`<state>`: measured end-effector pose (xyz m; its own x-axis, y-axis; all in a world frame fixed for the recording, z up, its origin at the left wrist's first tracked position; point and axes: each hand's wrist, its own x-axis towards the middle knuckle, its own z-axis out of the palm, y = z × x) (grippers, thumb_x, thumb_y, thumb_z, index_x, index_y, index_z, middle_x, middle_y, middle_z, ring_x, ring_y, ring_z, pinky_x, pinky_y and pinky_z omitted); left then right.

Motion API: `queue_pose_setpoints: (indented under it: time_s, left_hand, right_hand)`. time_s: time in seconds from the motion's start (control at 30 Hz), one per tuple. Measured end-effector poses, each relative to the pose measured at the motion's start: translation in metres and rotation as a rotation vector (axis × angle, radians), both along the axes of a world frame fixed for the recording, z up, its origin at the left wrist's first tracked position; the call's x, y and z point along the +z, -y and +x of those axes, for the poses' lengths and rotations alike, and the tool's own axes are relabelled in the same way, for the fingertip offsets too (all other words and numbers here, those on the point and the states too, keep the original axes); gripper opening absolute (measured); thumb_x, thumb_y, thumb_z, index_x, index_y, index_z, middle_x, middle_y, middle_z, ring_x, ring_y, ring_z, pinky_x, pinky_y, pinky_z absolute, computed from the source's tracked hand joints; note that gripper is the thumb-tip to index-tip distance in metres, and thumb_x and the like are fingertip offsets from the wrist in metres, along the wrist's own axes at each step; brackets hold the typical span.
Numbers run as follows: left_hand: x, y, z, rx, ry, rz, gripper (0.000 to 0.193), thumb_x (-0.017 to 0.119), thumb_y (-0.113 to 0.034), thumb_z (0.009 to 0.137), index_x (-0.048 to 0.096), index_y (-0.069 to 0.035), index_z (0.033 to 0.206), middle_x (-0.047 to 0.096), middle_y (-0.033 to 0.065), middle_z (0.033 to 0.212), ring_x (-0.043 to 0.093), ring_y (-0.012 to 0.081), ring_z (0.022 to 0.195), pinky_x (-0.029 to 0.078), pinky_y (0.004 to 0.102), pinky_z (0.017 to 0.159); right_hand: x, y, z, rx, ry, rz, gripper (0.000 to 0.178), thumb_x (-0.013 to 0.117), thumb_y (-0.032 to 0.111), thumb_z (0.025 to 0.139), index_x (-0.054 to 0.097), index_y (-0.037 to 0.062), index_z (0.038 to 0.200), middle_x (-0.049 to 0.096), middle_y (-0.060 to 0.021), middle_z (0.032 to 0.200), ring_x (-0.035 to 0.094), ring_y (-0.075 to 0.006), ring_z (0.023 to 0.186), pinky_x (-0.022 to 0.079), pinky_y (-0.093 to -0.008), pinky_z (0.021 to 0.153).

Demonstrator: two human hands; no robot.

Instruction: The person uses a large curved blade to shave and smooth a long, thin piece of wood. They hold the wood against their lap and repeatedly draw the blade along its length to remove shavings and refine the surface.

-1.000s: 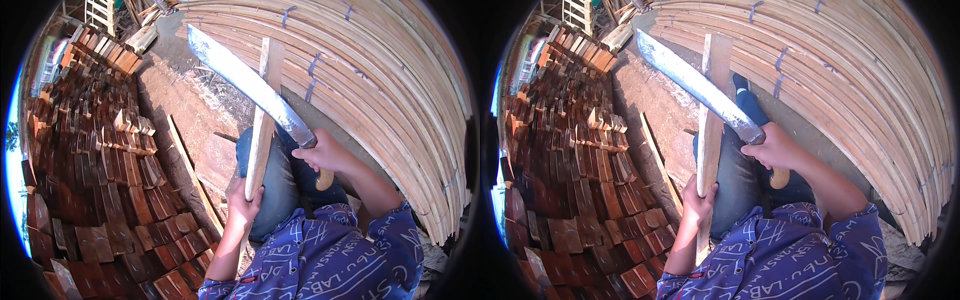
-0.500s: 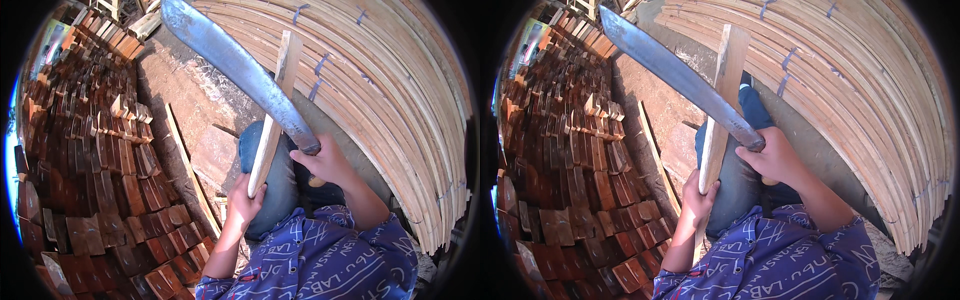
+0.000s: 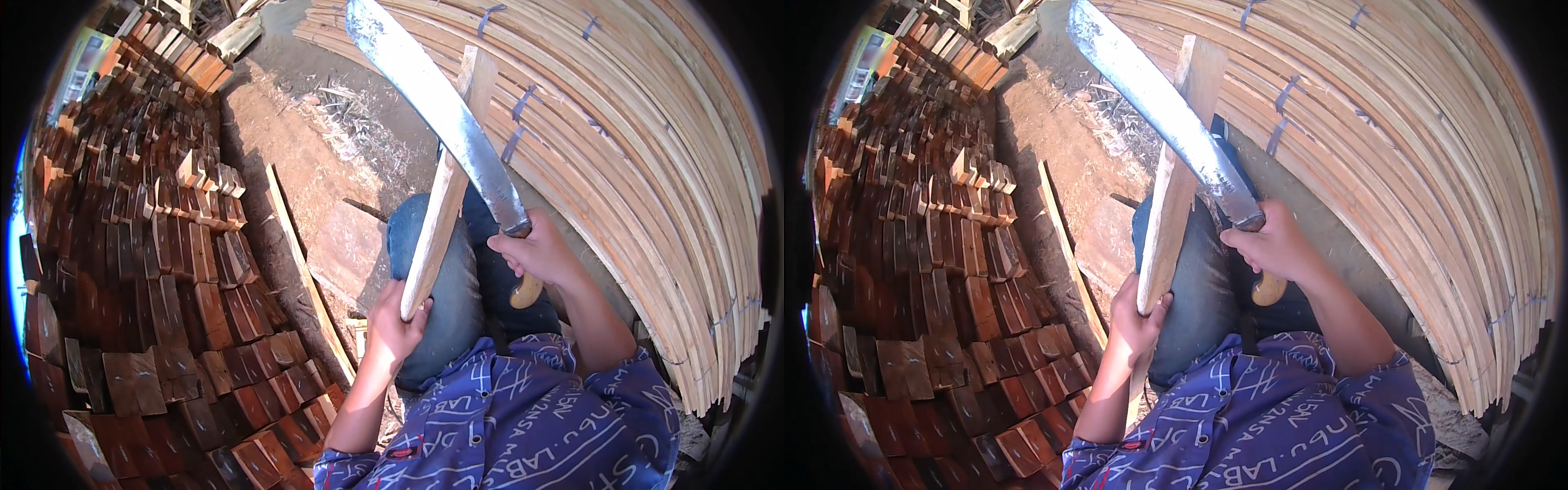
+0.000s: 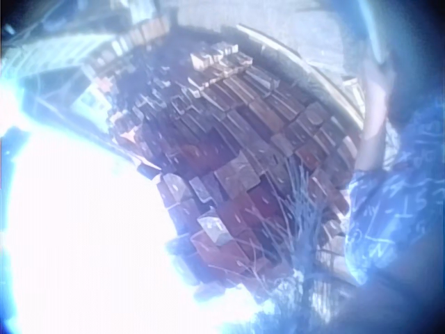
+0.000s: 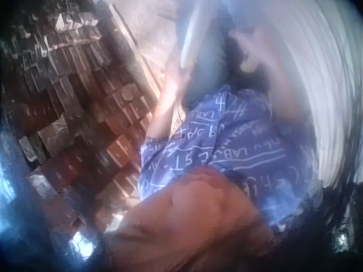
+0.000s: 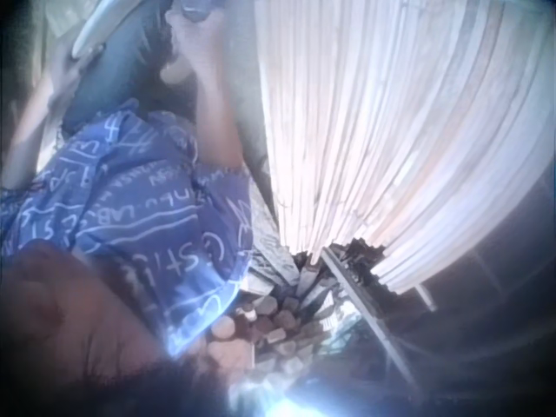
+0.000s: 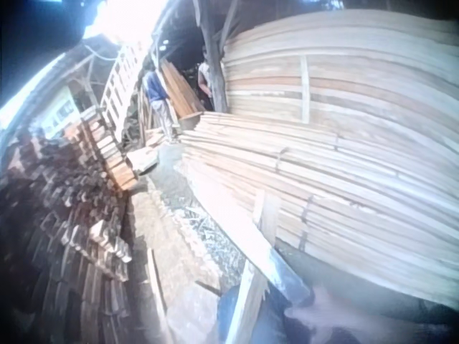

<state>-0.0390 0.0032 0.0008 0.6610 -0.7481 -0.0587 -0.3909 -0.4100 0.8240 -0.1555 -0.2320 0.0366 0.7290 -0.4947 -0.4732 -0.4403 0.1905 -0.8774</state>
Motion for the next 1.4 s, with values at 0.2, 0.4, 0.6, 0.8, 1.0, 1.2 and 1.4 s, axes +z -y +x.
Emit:
queue_pose_setpoints:
  time_s: [0.2, 0.4, 0.6, 0.8, 1.0, 1.2, 1.4]
  left_hand:
    - [0.0, 0.002, 0.001, 0.007, -0.004, -0.047, 0.029, 0.073, -0.005, 0.079, 0.065, 0.001, 0.106, 0.06, 0.0202, 0.091, 0.063, 0.0415, 0.086, 0.05, 0.0422, 0.074]
    - [-0.006, -0.002, 0.006, -0.06, -0.013, 0.017, 0.041, 0.072, -0.003, 0.08, 0.061, 0.006, 0.118, 0.065, 0.0223, 0.101, 0.067, 0.0366, 0.097, 0.05, 0.0376, 0.087]
    - [-0.007, -0.002, 0.01, -0.048, 0.022, -0.047, 0.03, 0.075, -0.009, 0.079, 0.065, 0.0, 0.105, 0.059, 0.0187, 0.089, 0.062, 0.0395, 0.083, 0.05, 0.0421, 0.073]
    - [-0.006, 0.0, 0.01, -0.066, -0.03, 0.005, 0.03, 0.074, -0.011, 0.081, 0.065, -0.001, 0.107, 0.059, 0.0185, 0.089, 0.062, 0.0395, 0.083, 0.049, 0.0419, 0.073]
    - [-0.004, -0.006, 0.01, -0.038, -0.075, -0.015, 0.033, 0.075, -0.012, 0.08, 0.065, -0.001, 0.109, 0.06, 0.0192, 0.091, 0.063, 0.0408, 0.083, 0.05, 0.0419, 0.073]
    - [-0.009, -0.004, 0.014, -0.061, -0.058, -0.076, 0.033, 0.075, -0.012, 0.079, 0.065, -0.001, 0.109, 0.06, 0.0195, 0.091, 0.063, 0.0415, 0.083, 0.05, 0.0422, 0.072]
    - [-0.003, -0.007, 0.01, -0.043, -0.072, 0.01, 0.033, 0.074, -0.014, 0.08, 0.065, 0.0, 0.108, 0.06, 0.0197, 0.09, 0.063, 0.0417, 0.081, 0.05, 0.0436, 0.071]
  right_hand:
    - [-0.003, 0.01, -0.004, 0.148, -0.107, -0.246, 0.021, 0.072, 0.012, 0.086, 0.057, 0.0025, 0.076, 0.054, -0.0017, 0.055, 0.054, -0.01, 0.045, 0.041, -0.0276, 0.042]
    - [0.006, 0.024, -0.001, 0.092, -0.065, -0.047, 0.02, 0.072, 0.012, 0.085, 0.058, 0.0, 0.08, 0.055, -0.0024, 0.055, 0.055, -0.0105, 0.046, 0.043, -0.0273, 0.042]
    - [0.003, 0.023, -0.006, 0.161, -0.145, -0.136, 0.016, 0.071, 0.008, 0.086, 0.059, 0.0019, 0.077, 0.054, -0.0016, 0.055, 0.055, -0.0097, 0.045, 0.042, -0.0262, 0.042]
    - [-0.007, 0.03, 0.001, 0.102, -0.073, -0.07, 0.021, 0.072, 0.014, 0.086, 0.059, 0.0015, 0.076, 0.055, -0.0015, 0.055, 0.053, -0.0097, 0.046, 0.042, -0.0279, 0.045]
    - [0.007, 0.034, 0.003, 0.207, -0.187, -0.124, 0.016, 0.072, 0.008, 0.085, 0.059, -0.0009, 0.08, 0.054, -0.0019, 0.054, 0.054, -0.0108, 0.044, 0.043, -0.0266, 0.043]
    - [-0.016, 0.025, -0.01, 0.276, -0.11, -0.35, 0.016, 0.071, 0.011, 0.085, 0.063, -0.0022, 0.082, 0.055, -0.0017, 0.057, 0.053, -0.0098, 0.046, 0.041, -0.0282, 0.044]
    - [0.007, 0.034, 0.004, 0.191, -0.101, -0.042, 0.021, 0.073, 0.007, 0.085, 0.056, 0.0033, 0.072, 0.054, -0.0016, 0.054, 0.053, -0.0097, 0.045, 0.041, -0.027, 0.042]
